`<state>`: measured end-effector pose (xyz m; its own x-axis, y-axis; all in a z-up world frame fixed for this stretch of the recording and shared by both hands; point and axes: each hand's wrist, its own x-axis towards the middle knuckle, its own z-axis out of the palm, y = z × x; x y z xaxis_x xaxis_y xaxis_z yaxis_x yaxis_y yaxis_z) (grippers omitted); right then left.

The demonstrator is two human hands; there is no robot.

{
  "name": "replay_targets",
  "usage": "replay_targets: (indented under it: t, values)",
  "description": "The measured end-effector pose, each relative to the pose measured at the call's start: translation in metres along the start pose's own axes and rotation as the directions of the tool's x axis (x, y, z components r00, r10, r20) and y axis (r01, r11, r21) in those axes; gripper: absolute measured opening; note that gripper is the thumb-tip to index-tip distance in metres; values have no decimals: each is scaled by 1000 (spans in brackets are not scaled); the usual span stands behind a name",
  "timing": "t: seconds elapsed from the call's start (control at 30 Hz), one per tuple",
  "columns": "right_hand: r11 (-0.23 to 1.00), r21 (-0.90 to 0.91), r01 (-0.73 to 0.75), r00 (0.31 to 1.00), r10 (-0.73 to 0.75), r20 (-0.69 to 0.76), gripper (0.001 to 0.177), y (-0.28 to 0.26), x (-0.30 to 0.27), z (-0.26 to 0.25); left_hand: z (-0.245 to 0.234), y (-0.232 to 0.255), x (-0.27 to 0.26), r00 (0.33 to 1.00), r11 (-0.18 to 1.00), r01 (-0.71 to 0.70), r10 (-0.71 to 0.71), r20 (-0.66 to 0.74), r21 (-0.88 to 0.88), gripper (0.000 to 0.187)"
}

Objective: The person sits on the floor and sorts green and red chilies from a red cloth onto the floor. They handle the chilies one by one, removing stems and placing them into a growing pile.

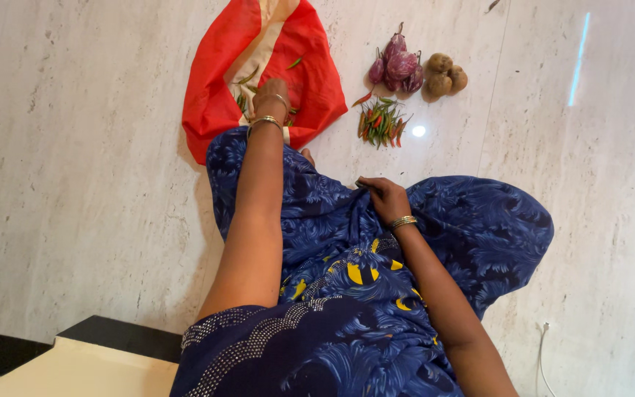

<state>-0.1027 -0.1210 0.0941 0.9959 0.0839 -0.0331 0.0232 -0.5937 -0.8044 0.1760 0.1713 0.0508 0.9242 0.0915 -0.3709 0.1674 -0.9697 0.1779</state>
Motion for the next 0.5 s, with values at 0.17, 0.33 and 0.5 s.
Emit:
replay_targets:
  t: [0.17,0.33,0.5]
  values:
    - [986,151,-72,992,86,-87,27,-2,-2,-2,3,20,-27,942,809,-294,155,-298,-508,27]
    - [896,444,-27,963,142,-228,28,14,9,-7,81,80,-54,902,254,-336,366,-231,-907,38]
    - [855,517,45,926,159,-344,27,28,13,-7,166,126,-129,890,170,-156,451,-64,-973,44]
